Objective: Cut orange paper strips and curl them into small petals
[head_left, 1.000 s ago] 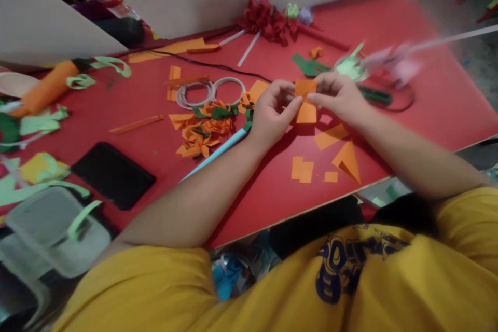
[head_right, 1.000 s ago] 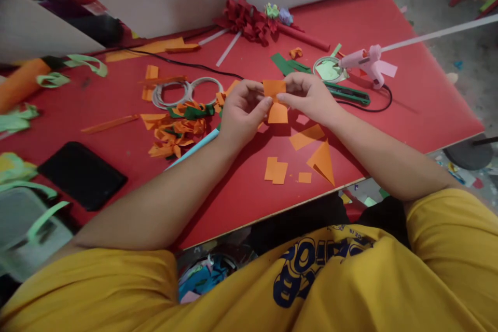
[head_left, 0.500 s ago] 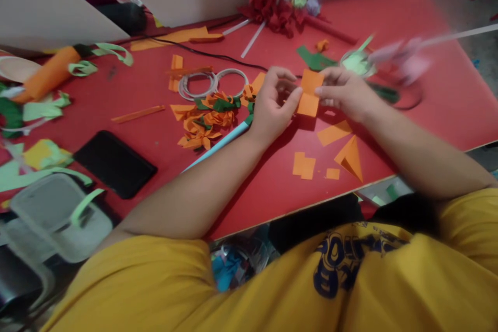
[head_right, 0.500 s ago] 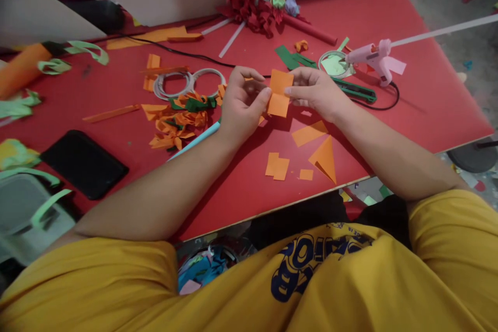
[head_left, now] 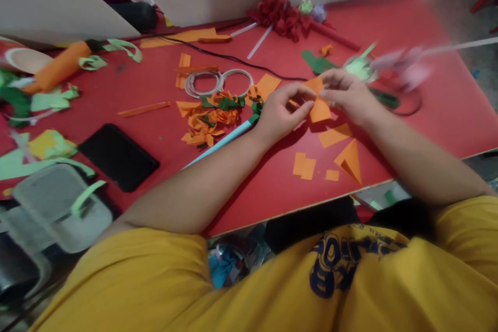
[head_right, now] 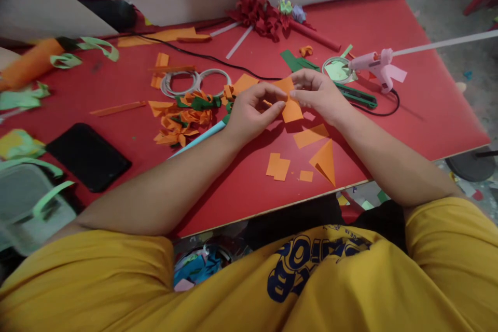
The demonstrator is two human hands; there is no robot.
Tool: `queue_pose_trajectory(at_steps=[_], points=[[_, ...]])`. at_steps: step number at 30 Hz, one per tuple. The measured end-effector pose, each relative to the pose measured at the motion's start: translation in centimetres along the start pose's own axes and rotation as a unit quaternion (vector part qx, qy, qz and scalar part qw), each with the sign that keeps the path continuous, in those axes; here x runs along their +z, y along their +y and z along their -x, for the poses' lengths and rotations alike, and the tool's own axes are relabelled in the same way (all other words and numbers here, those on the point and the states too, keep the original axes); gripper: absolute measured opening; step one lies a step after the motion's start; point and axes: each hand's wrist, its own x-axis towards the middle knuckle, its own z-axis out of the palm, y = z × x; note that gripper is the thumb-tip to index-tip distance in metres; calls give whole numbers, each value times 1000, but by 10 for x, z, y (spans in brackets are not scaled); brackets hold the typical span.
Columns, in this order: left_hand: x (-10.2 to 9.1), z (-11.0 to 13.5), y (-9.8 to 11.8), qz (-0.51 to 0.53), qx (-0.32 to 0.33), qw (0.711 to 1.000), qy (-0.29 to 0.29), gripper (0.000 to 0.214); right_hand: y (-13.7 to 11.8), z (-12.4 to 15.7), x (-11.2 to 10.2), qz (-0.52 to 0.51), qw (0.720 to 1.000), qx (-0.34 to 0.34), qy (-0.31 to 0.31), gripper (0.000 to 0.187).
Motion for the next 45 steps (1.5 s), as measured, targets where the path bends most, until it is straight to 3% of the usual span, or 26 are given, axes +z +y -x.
queue_pose_trajectory(at_steps=[10,19,25,29,33,35,40,45], points=[[1,0,10,-32,-30,999,-28,26,-15,5,-16,104,993,-34,-40,49],[-1,-3,16,-135,-21,989,-50,15,-3,0,-24,165,982,-60,-67,52],[-5,-4,19,-222,-23,970,-100,14,3,2,-25,298,947,-105,-55,53],[-6,-4,17,-286,-5,950,-129,17,-12,5,-29,389,912,-121,-51,50],[-10,-2,26,-308,22,946,-93,19,-40,10,-58,433,893,-117,36,34],[-12,-2,31,-315,28,943,-103,19,-50,20,-79,456,880,-108,79,30],[-13,-3,25,-312,32,929,-199,30,-50,66,-114,522,844,-99,71,26],[-13,-4,9,-314,20,926,-210,51,-33,85,-134,520,845,-93,80,27]])
